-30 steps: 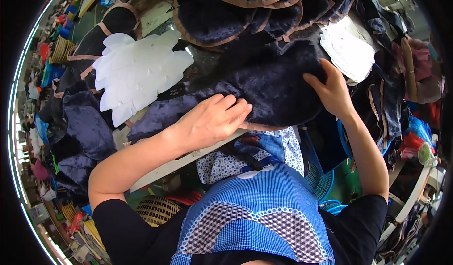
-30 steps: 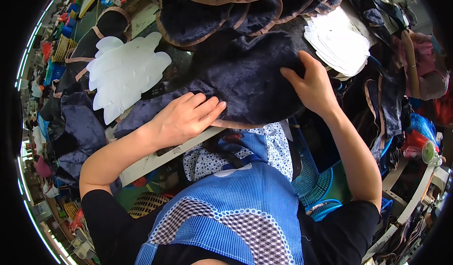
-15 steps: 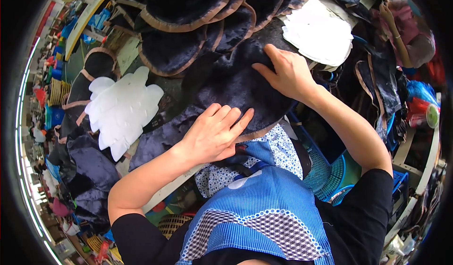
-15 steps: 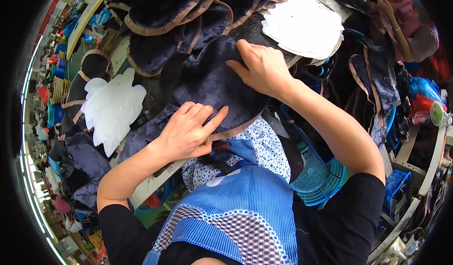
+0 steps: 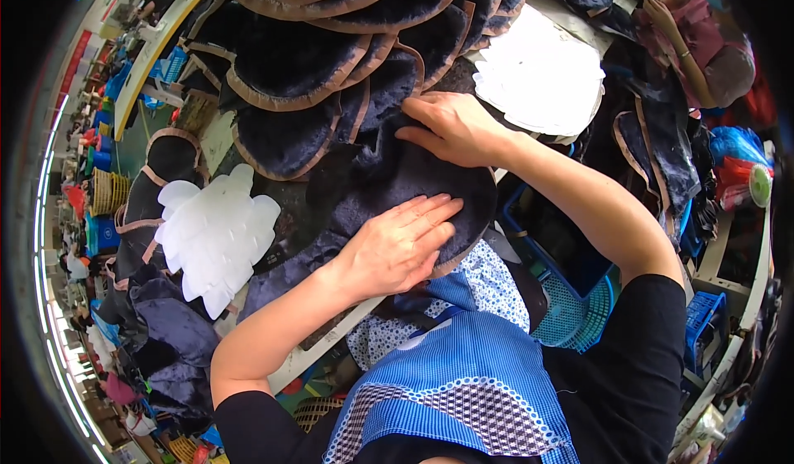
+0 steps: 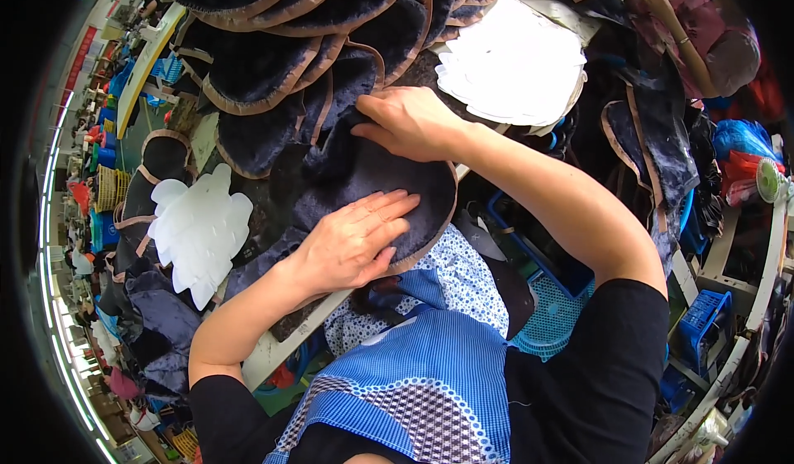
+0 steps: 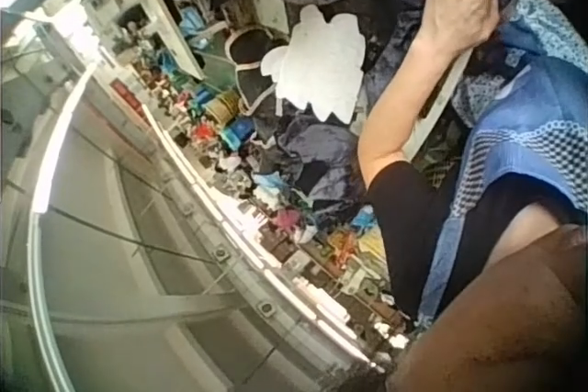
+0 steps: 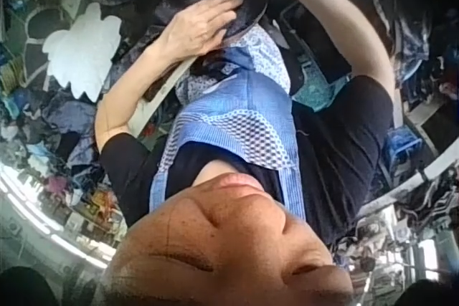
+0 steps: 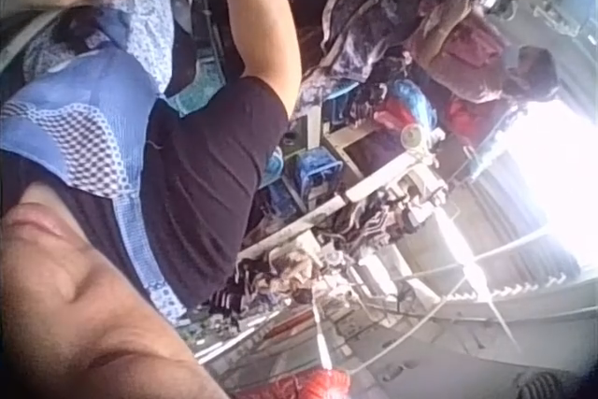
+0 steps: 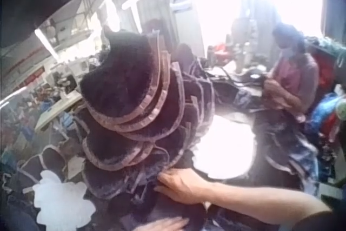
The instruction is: Inserting reinforcement components into fabric shoe upper parts.
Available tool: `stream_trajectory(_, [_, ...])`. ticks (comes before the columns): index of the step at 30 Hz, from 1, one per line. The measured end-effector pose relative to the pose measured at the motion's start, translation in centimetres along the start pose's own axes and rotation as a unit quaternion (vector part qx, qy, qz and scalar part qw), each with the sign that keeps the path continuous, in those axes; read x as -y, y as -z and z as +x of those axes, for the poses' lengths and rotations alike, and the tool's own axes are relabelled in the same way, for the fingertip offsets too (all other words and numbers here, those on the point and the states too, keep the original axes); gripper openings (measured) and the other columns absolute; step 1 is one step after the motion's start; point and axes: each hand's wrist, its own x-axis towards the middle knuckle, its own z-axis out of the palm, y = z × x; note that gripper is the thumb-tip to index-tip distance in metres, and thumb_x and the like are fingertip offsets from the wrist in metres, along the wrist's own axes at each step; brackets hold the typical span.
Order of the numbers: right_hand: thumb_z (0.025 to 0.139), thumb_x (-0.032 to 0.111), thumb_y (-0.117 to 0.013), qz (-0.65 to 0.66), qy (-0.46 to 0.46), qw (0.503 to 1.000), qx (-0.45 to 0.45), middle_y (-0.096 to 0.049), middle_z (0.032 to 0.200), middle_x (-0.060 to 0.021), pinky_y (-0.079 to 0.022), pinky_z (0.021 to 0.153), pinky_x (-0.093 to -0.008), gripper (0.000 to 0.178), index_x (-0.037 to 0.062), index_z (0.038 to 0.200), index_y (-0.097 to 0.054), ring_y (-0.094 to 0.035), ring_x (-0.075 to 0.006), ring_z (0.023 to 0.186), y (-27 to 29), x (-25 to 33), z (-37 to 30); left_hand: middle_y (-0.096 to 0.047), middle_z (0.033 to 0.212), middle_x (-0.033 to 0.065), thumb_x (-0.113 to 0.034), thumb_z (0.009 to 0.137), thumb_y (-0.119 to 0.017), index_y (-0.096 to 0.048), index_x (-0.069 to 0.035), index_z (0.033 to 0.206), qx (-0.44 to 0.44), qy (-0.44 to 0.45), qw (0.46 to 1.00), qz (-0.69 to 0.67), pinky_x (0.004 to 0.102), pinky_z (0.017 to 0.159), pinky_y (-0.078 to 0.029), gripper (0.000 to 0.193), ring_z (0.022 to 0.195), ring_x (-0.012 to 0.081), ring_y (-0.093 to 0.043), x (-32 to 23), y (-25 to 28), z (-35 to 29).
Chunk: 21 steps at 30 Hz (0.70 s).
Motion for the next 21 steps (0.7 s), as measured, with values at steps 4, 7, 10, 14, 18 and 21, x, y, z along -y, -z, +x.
stream_trajectory(4, [0.087, 0.024, -0.076, -0.077, 0.018, 0.995, -0.064, -0.061, 0.087, -0.0133, -0.052, 0.071, -0.0453, 0.031, 0.0039, 0.095, -0.055, -0.064, -0.0345, 0.085, -0.7, 1.0, 0.2, -0.036, 0.165, 0.0148, -0.043, 0.092, -0.066, -0.039, -0.004, 0.157, 0.075, 0.002, 0.996, 0.052, 0.0499, 0.128, -0.02, 0.08, 0.155, 0.031, -0.029, -0.3, -0.8, 0.1])
stream_trajectory(7, [0.074, 0.02, -0.083, -0.142, 0.011, 0.984, -0.109, -0.058, 0.095, -0.0119, -0.049, 0.079, -0.0409, 0.038, 0.0057, 0.096, -0.056, -0.059, -0.0324, 0.093, 0.3, 1.6, 1.7, -0.034, 0.165, 0.0157, -0.051, 0.089, -0.068, -0.039, -0.003, 0.156, 0.08, -0.004, 0.996, 0.034, 0.0488, 0.129, -0.017, 0.087, 0.156, 0.0305, -0.026, -0.3, -0.6, 0.7])
stream_trajectory(10, [0.077, 0.014, -0.076, -0.105, 0.071, 0.987, -0.095, -0.054, 0.092, -0.0095, -0.048, 0.074, -0.0394, 0.025, 0.0054, 0.094, -0.06, -0.056, -0.0284, 0.086, -0.9, 3.1, -2.0, -0.039, 0.161, 0.0179, -0.059, 0.085, -0.068, -0.04, 0.0, 0.154, 0.062, 0.023, 0.998, 0.004, 0.0475, 0.129, -0.018, 0.095, 0.153, 0.0309, -0.032, -0.1, -1.5, -0.4])
stream_trajectory(14, [0.079, 0.011, -0.077, 0.021, 0.027, 0.999, 0.022, -0.054, 0.093, -0.0114, -0.051, 0.076, -0.0402, 0.021, 0.0037, 0.09, -0.061, -0.055, -0.0293, 0.086, -0.5, 4.8, -3.5, -0.043, 0.159, 0.0202, -0.057, 0.089, -0.063, -0.047, 0.007, 0.147, 0.039, -0.041, 0.998, -0.027, 0.047, 0.129, -0.019, 0.087, 0.152, 0.0308, -0.035, -0.4, -2.5, -1.5])
stream_trajectory(18, [0.081, 0.018, -0.068, -0.087, 0.01, 0.991, 0.104, -0.058, 0.097, -0.0143, -0.052, 0.08, -0.0396, 0.023, -0.0004, 0.093, -0.063, -0.059, -0.032, 0.093, -2.3, 5.6, 1.9, -0.058, 0.143, 0.0212, -0.048, 0.09, -0.064, -0.061, 0.009, 0.13, -0.015, -0.093, 0.993, -0.074, 0.046, 0.126, -0.029, 0.07, 0.143, 0.032, -0.048, -0.3, -2.8, -1.5])
stream_trajectory(21, [0.08, 0.017, -0.068, -0.077, 0.011, 0.996, 0.049, -0.059, 0.098, -0.0137, -0.051, 0.083, -0.0407, 0.021, 0.0007, 0.092, -0.062, -0.06, -0.0323, 0.095, -3.5, 5.4, 3.4, -0.073, 0.102, 0.0112, -0.024, 0.083, -0.074, -0.068, -0.002, 0.09, -0.151, -0.143, 0.974, -0.093, 0.0436, 0.11, -0.05, 0.024, 0.109, 0.0272, -0.069, -0.2, -3.2, -2.3])
